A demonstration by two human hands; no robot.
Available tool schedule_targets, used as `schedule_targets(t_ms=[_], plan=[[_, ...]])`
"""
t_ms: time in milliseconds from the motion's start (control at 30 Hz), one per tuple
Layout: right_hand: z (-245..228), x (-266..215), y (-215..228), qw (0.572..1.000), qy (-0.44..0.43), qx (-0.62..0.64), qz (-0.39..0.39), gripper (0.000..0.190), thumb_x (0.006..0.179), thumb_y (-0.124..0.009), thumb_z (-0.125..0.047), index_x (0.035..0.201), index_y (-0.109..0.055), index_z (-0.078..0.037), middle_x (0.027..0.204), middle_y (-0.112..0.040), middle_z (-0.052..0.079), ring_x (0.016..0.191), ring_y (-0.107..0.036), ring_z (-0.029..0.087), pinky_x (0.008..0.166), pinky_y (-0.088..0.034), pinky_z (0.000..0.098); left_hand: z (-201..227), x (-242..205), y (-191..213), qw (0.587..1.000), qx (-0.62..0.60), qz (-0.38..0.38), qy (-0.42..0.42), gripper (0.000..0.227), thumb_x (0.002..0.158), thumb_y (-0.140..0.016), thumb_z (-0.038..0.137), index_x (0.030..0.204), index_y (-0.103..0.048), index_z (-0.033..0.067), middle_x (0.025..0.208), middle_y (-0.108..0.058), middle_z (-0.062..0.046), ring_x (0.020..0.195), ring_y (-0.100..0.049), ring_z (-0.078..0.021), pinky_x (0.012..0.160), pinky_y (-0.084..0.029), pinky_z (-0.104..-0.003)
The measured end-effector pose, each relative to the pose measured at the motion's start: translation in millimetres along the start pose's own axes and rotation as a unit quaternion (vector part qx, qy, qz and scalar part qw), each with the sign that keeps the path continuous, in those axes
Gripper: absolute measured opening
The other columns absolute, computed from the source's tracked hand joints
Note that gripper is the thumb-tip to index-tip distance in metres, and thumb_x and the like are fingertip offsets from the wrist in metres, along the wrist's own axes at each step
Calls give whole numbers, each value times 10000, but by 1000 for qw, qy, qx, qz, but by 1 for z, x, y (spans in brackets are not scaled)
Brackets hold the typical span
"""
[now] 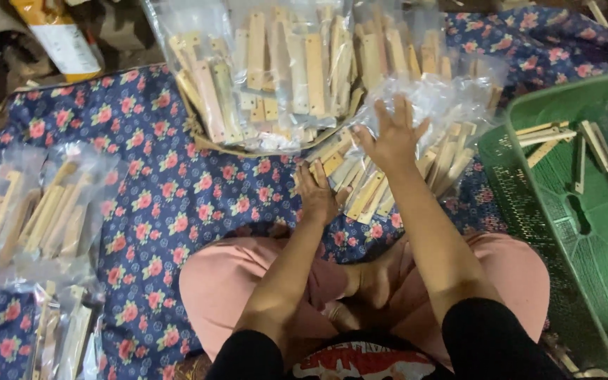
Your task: The person is manually packing small wooden slats into clear plastic bags while sitting on the floor.
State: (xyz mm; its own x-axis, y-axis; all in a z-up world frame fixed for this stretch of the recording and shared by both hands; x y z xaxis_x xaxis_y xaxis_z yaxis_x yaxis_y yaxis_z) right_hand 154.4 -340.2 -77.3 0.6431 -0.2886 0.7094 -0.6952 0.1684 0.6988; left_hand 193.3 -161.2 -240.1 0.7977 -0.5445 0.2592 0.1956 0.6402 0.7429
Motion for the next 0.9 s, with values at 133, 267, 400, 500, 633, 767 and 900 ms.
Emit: schedule_targets(t_ms=[133,267,400,500,633,767,900], plan=[[21,-11,8,994,-45,84,-49,686,1014,-703,-531,1520,-563,-90,1587,-376,281,1476,-354,425,1103,-16,709,29,-6,25,999,34,-19,19,1290,776,-753,668,1619,-65,-26,1566,-108,-409,1461,-100,-660,1097,-234,-802],[80,-76,43,977,-174,72,104,932,961,-471,-792,1600,-429,-115,1617,-239,296,1457,-343,465,1163,-215,588,50,-6,36,997,40,-73,9,1525,528,-853,744,1629,-78,26,1620,51,-426,1504,25,-636,1067,-124,-849],[157,-181,-7,926,-375,-48,-1,955,970,-513,-818,1695,-201,-279,1618,-202,297,1434,-373,520,963,-434,708,56,-13,14,999,35,11,-6,1579,522,-842,787,1633,52,109,1609,120,-421,1474,83,-663,1024,-122,-879],[164,-167,-22,879,-447,113,-120,963,1006,-545,-726,1693,5,-335,1673,-200,266,1517,-320,452,1121,-383,656,60,-12,-2,997,64,49,11,1587,500,-812,828,1636,12,87,1598,-10,-418,1472,-18,-647,1041,-139,-846],[172,-145,-29,965,-251,82,3,908,928,-756,-199,1655,-228,-73,1513,-421,326,1379,-474,481,1120,-423,546,67,-10,-23,993,87,60,48,1601,442,-816,841,1611,-40,71,1595,-24,-420,1458,-55,-649,1015,-170,-860],[183,-152,-35,946,-308,81,-65,872,1007,-692,-266,1673,-139,-159,1611,-324,289,1471,-379,462,1199,-331,576,73,-13,-22,994,69,34,72,1624,457,-849,798,1629,16,81,1603,58,-430,1477,16,-647,1022,-135,-862],[184,-165,-38,980,-173,55,79,764,979,-741,-222,1607,-369,5,1506,-480,299,1359,-505,429,1151,-376,488,65,-20,-11,996,32,-19,82,1620,467,-903,721,1638,29,100,1610,162,-424,1502,101,-623,1022,-51,-885]])
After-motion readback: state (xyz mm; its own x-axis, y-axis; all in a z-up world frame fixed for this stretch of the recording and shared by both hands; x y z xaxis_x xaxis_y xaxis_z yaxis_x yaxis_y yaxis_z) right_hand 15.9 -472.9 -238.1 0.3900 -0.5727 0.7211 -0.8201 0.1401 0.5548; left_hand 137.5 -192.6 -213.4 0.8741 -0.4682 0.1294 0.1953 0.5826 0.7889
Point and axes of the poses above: each hand's wrist, its own x-axis towards the middle knuckle, its own y-axis out of the back of the hand, z = x × y, the point moved 6 cm from there along x, towards the middle knuckle
